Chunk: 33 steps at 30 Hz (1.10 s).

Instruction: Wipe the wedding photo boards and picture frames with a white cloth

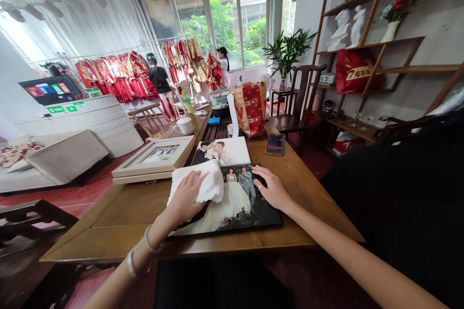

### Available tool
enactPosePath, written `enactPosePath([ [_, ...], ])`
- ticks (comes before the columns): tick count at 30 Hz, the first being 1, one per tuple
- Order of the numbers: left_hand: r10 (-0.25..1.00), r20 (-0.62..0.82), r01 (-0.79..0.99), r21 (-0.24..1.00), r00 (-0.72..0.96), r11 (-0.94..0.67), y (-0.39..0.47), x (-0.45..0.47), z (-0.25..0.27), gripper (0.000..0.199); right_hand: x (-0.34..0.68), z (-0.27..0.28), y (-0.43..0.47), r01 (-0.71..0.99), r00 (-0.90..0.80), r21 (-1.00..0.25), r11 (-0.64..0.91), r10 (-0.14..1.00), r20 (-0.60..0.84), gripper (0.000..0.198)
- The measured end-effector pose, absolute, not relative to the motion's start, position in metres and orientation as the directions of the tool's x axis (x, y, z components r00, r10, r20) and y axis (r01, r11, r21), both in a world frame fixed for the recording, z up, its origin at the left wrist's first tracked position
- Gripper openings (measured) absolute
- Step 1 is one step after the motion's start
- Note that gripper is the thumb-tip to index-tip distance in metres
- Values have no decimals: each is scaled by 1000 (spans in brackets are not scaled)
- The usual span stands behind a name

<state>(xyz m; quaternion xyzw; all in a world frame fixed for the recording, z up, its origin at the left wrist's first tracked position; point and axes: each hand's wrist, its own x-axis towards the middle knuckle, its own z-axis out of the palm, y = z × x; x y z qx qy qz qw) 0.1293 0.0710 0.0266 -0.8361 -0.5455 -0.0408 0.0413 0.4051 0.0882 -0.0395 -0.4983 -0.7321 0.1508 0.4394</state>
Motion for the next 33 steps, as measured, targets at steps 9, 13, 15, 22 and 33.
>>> enactPosePath([
  [9, 931, -18, 931, -25, 364, -364, 16, 125, 32, 79, 404, -37, 87, 608, -113, -664, 436, 875, 471, 31],
  [13, 942, -149, 954, 29, 300, -299, -36, 128, 31, 99, 404, -39, 89, 612, -120, -658, 439, 874, 472, 31],
  [15, 935, -203, 957, 41, 290, -287, -46, 131, 31, 104, 404, -39, 89, 610, -121, -656, 445, 870, 477, 31],
  [22, 919, -60, 920, -15, 390, -392, 10, 139, 36, 80, 404, -39, 89, 595, -110, -660, 459, 860, 499, 29],
  [33, 939, 20, 937, -74, 344, -342, 55, 160, 34, 73, 404, -40, 88, 586, -95, -672, 453, 862, 498, 29],
])
